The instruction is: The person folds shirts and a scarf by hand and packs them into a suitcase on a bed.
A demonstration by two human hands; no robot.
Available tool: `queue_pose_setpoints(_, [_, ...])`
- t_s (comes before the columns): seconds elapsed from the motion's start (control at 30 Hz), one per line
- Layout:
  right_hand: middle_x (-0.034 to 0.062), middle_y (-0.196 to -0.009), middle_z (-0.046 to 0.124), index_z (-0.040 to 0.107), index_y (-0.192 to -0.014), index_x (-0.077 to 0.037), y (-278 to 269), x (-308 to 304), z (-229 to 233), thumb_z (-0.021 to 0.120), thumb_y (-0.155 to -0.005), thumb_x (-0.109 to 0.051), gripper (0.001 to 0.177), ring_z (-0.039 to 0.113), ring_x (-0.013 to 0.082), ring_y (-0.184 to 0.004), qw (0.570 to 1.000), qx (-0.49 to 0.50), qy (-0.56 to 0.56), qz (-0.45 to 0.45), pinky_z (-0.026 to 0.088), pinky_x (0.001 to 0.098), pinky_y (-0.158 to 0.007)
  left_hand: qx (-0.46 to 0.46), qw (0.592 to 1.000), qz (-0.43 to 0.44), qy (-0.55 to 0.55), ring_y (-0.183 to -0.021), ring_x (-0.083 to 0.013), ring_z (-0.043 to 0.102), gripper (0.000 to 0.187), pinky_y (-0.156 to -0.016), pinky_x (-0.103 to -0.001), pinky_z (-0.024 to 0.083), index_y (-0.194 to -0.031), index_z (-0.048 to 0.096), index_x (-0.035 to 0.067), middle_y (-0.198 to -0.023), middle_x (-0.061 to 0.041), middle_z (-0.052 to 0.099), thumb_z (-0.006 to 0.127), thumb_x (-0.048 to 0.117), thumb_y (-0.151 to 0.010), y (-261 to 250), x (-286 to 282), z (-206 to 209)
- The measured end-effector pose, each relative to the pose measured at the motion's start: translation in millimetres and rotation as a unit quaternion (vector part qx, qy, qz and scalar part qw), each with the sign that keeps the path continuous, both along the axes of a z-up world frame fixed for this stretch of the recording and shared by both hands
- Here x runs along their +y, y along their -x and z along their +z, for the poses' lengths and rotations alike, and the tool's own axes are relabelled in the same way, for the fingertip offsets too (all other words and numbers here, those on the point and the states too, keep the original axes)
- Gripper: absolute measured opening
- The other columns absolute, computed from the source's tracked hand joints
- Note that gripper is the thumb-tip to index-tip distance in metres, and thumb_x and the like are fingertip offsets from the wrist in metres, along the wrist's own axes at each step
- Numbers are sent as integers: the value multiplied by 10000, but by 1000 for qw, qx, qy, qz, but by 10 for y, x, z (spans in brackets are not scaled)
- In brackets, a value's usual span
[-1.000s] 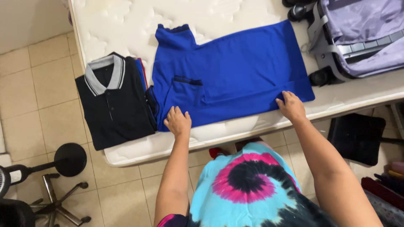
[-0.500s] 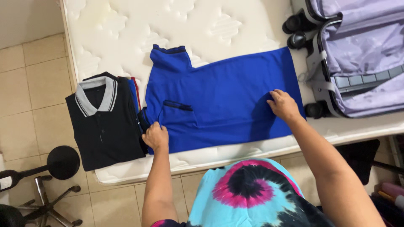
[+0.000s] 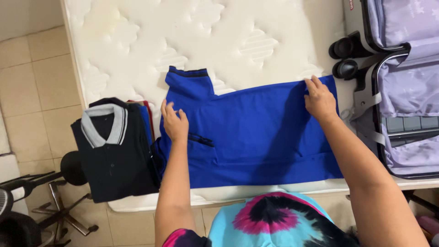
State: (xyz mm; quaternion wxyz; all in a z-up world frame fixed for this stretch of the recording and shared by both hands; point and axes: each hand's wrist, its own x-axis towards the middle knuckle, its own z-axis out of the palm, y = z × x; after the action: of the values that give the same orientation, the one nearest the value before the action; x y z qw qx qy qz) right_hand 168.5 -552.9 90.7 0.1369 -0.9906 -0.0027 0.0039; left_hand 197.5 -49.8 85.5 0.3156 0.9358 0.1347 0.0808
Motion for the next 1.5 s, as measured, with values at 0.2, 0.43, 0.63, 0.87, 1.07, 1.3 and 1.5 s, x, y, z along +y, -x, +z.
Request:
queue_pose_setpoints(0.2, [142, -1498, 522, 498, -1471, -77, -192, -35, 4, 729, -766, -55, 742, 597, 393, -1131, 997, 75, -10, 1, 520, 472, -954, 29, 960, 74, 268, -914, -291, 664, 917, -790, -402, 558, -1552, 175, 7, -1399, -191, 524, 768, 102, -858, -927, 42, -541])
queue_pose_setpoints(0.43, [193, -1244, 595, 610, -1197, -47, -82, -51, -138, 716, -838, -59, 375, 626, 434, -1070, 994, 67, -45, -68, 536, 512, -878, 126, 847, 124, 501, -742, -170, 660, 201, -710, -314, 575, -1111, 647, 48, -926, -62, 701, 702, 59, -918, -941, -18, -506])
queue_pose_setpoints(0.63, [136, -1292, 648, 609, -1032, -51, 209, 28, 7, 732, -841, -71, 228, 682, 376, -994, 994, -100, -41, -17, 566, 463, -806, 31, 799, 41, 599, -866, -187, 698, 175, -827, -348, 607, -1054, 708, -9, -988, -89, 718, 654, -13, -887, -189, 228, -148])
queue_pose_setpoints(0.87, [74, -1230, 701, 591, -976, -100, 760, -16, 227, 749, -867, -123, 193, 696, 332, -852, 986, -153, 32, -53, 559, 429, -715, -20, 777, -73, 625, -1008, -168, 614, 165, -870, -282, 486, -939, 711, -13, -1097, -85, 644, 597, -68, -834, 893, 677, -50])
queue_pose_setpoints(1.07, [63, -1093, 671, 594, -986, -92, 1300, 0, 178, 729, -811, -107, 221, 684, 308, -936, 988, -131, 70, -34, 561, 422, -770, 63, 803, -34, 592, -948, -186, 601, 235, -800, -296, 505, -750, 693, 30, -1093, -101, 667, 551, -150, -800, 1652, 690, -310])
queue_pose_setpoints(1.3, [81, -1103, 684, 609, -991, -87, 1567, 23, 83, 707, -859, -101, 165, 677, 322, -971, 989, -125, 58, -50, 559, 436, -842, 76, 728, 36, 680, -911, -183, 638, 318, -779, -302, 554, -844, 647, 60, -1115, -105, 669, 457, -191, -798, 1985, 835, -475])
queue_pose_setpoints(1.5, [50, -1074, 707, 660, -939, -98, 1642, -10, -111, 663, -880, -52, 75, 688, 308, -916, 988, -104, 60, -96, 560, 432, -856, 105, 849, -36, 516, -970, -202, 663, 330, -793, -328, 555, -899, 684, 65, -1080, -84, 717, 436, -123, -791, 2019, 849, -332])
